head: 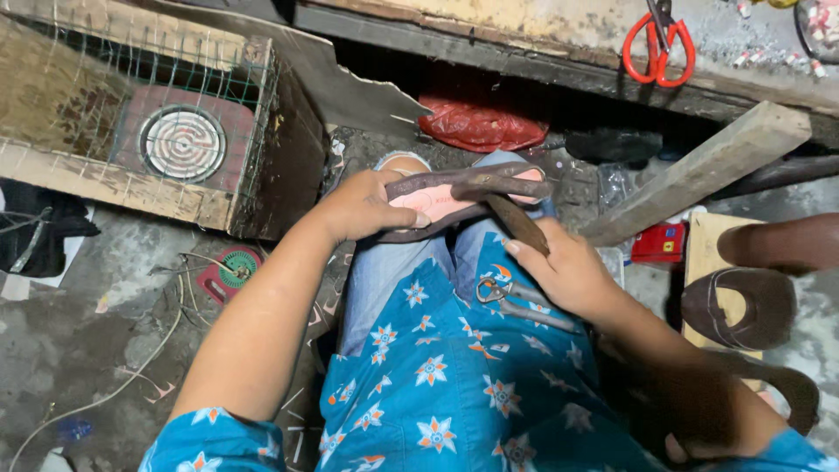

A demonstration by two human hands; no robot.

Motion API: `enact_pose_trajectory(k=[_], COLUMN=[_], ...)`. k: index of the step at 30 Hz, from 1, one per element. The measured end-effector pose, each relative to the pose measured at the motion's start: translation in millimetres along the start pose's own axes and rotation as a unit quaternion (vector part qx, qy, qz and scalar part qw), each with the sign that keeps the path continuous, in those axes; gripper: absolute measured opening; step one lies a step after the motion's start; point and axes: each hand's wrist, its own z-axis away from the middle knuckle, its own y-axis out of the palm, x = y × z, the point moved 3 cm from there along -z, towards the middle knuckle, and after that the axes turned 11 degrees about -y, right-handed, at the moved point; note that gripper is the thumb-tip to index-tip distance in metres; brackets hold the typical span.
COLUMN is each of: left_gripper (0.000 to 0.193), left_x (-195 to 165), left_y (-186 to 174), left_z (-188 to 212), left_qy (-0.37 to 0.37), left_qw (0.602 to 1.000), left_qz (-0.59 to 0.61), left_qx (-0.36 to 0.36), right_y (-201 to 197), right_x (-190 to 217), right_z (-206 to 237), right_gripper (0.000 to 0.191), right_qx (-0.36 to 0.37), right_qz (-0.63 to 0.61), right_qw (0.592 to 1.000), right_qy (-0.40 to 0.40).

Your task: The person uses pliers and a hammer to attach and secure the upper part of a brown shoe to its sole. They repeatedly position the shoe, use pliers to grip and pull the material, and strike with a hammer to fasten it.

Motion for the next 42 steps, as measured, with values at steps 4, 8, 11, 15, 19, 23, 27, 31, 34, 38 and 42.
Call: enact_pose_trajectory(k=[4, 8, 11, 15, 19, 23, 27, 31, 34, 38, 42], left_gripper=[0.054, 0.054, 0.053, 0.051, 0.053, 0.051, 0.049, 0.05, 0.054, 0.055, 0.052], left_x=[0.0, 4.0, 8.7, 17.6, 17.2, 17.8, 20.2, 17.2, 17.7, 16.2, 21.6], left_y=[-0.3, 1.1, 1.7, 4.5, 1.8, -0.6, 2.9, 3.2, 2.3, 1.4, 1.9], left_z=[3.1, 2.2, -2.3, -5.5, -3.6, -1.0, -1.5, -2.0, -2.8, -4.3, -9.7], left_qy=[-0.036, -0.017, 0.004, -0.032, 0.002, 0.001, -0.015, 0.028, -0.011, 0.014, -0.007], left_qw=[0.999, 1.0, 0.999, 0.997, 0.999, 0.998, 0.998, 0.996, 0.997, 0.998, 0.998], left_qz=[-0.008, 0.021, 0.029, 0.063, 0.011, 0.003, 0.044, 0.084, 0.065, 0.059, 0.057], left_qx=[-0.014, -0.013, -0.021, -0.004, -0.03, -0.058, -0.032, -0.017, -0.034, -0.021, -0.016], right_y=[-2.5, 2.4, 3.8, -9.5, -4.0, 0.2, 5.4, 19.3, 7.9, -11.1, 3.1], right_x=[-5.5, 11.1, 20.7, 54.0, 73.9, 71.1, 71.8, 54.3, 30.3, -4.6, -13.5], right_z=[1.8, -8.6, -13.9, -15.2, -26.1, -30.5, -29.8, -35.2, -31.1, -14.6, -13.4], right_gripper=[0.036, 0.029, 0.04, 0.037, 0.042, 0.038, 0.04, 0.039, 0.041, 0.043, 0.047], right_qx=[-0.037, -0.053, 0.032, -0.039, 0.04, 0.044, -0.001, 0.071, -0.021, -0.131, -0.087], right_qz=[-0.069, -0.061, 0.048, -0.107, 0.123, -0.032, -0.058, 0.064, 0.016, -0.024, 0.075], right_qw=[0.995, 0.985, 0.996, 0.987, 0.981, 0.992, 0.978, 0.99, 0.998, 0.991, 0.993], right_qy=[0.063, -0.153, -0.06, -0.109, -0.148, -0.11, -0.201, -0.099, -0.054, -0.03, -0.011])
